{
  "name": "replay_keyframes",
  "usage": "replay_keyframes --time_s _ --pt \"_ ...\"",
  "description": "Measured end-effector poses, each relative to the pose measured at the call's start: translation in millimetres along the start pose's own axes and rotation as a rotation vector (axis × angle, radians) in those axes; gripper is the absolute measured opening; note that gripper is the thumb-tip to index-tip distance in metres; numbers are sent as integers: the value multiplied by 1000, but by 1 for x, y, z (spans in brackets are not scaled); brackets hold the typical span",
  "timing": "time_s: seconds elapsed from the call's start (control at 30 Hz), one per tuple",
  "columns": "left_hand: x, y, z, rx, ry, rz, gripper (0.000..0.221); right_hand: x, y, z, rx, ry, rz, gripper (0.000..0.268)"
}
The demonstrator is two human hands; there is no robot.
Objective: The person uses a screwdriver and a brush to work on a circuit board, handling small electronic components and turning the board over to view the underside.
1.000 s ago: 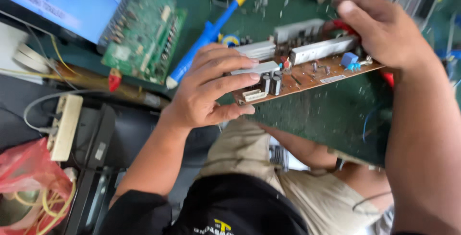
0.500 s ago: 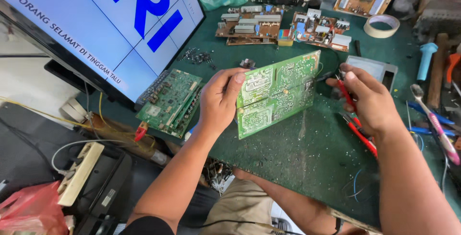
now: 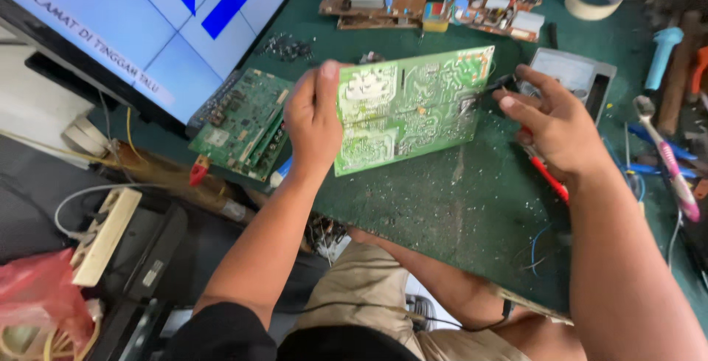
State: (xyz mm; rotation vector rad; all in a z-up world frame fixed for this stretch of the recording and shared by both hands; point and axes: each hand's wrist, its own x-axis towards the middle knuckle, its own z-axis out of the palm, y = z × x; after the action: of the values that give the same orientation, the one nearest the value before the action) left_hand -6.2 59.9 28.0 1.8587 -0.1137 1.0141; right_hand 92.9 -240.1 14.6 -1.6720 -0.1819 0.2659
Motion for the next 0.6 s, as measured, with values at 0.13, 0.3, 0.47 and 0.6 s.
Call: replay_keyframes --time_s 0.13,0.3,0.47,0.6 --pt "8 16 0 -162 37 -54 44 -7 -7 1 -39 -47 -1 67" --pt "13 22 -2 -422 166 -132 31 3 13 -12 -51 -1 -48 43" --pt "8 3 -5 -490 165 -142 31 9 25 -21 115 -43 -99 34" --pt "13 39 -9 -466 172 -177 38 13 34 -31 199 -63 -135 35"
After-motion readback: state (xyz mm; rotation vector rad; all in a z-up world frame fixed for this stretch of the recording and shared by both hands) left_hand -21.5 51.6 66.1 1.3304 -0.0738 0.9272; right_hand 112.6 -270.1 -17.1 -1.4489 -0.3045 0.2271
